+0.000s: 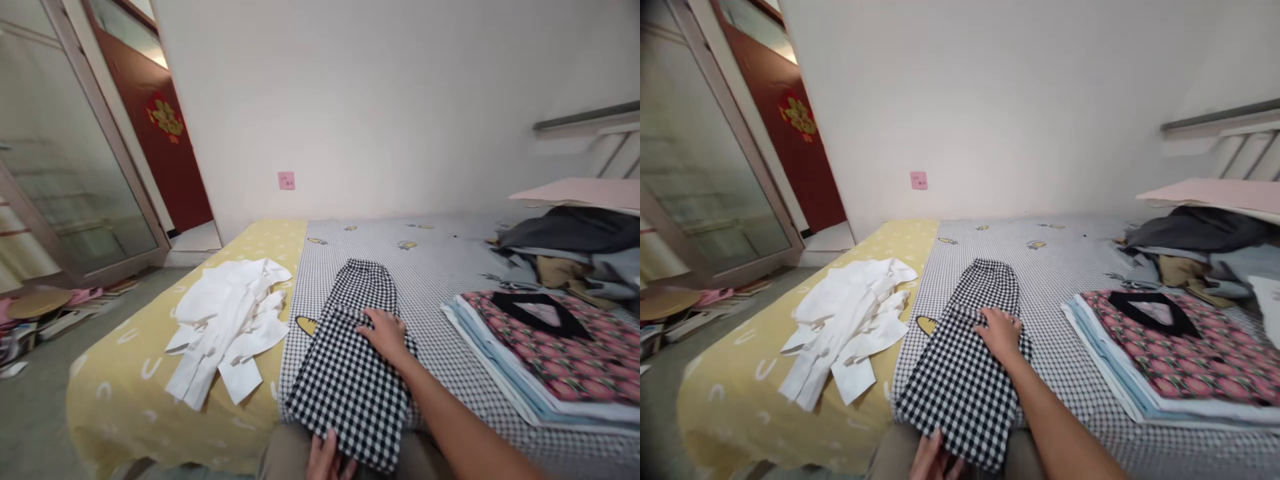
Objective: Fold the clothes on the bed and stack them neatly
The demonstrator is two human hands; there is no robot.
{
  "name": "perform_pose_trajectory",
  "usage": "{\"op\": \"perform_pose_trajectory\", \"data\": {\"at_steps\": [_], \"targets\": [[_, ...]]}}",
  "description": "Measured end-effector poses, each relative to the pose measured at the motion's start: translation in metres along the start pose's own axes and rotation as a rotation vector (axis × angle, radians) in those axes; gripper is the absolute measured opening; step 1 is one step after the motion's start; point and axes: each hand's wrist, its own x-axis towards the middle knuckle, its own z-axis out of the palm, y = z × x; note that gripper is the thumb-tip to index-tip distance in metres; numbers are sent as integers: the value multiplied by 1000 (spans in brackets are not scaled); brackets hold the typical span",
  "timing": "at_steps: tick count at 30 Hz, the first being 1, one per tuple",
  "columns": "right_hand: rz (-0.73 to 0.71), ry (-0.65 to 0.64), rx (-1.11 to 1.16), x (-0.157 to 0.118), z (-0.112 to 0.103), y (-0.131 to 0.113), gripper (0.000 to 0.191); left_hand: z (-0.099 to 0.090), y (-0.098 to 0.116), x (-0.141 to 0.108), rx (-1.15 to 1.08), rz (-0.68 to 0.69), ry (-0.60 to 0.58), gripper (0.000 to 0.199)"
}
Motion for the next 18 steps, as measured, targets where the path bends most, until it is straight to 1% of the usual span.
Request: {"op": "perform_pose_trajectory", "data": {"at_steps": [3, 5, 6, 7, 8, 9, 10, 11, 13, 15, 16, 18], "targets": [[20, 65, -27, -2, 3, 4, 51, 3, 6, -3, 7, -43, -85, 80], [28, 171, 12, -12, 2, 8, 50, 6, 10, -8, 32, -69, -101, 81], [13, 245, 106, -22, 0, 12, 48, 9, 11, -11, 48, -61, -99, 79], [6, 319, 260, -35, -2, 15, 46, 12, 12, -15, 68, -39, -96, 74], [20, 378, 459, -51, -4, 20, 45, 17, 12, -20, 101, -22, -85, 66], [65, 410, 677, -70, -6, 25, 43, 21, 12, -24, 146, -12, -70, 57], [143, 405, 880, -93, -7, 30, 43, 26, 12, -29, 197, -8, -50, 46], [248, 369, 1036, -117, -8, 35, 43, 31, 12, -34, 246, -11, -30, 35], [445, 274, 1234, -166, -8, 42, 44, 41, 15, -43, 307, -23, 19, 20], [565, 186, 1363, -208, -7, 45, 48, 51, 20, -51, 285, -15, 33, 20], [617, 149, 1421, -224, -6, 45, 53, 57, 24, -55, 252, -20, 31, 22], [734, 43, 1522, -243, -4, 43, 64, 68, 33, -64, 185, -63, 34, 25]]}}
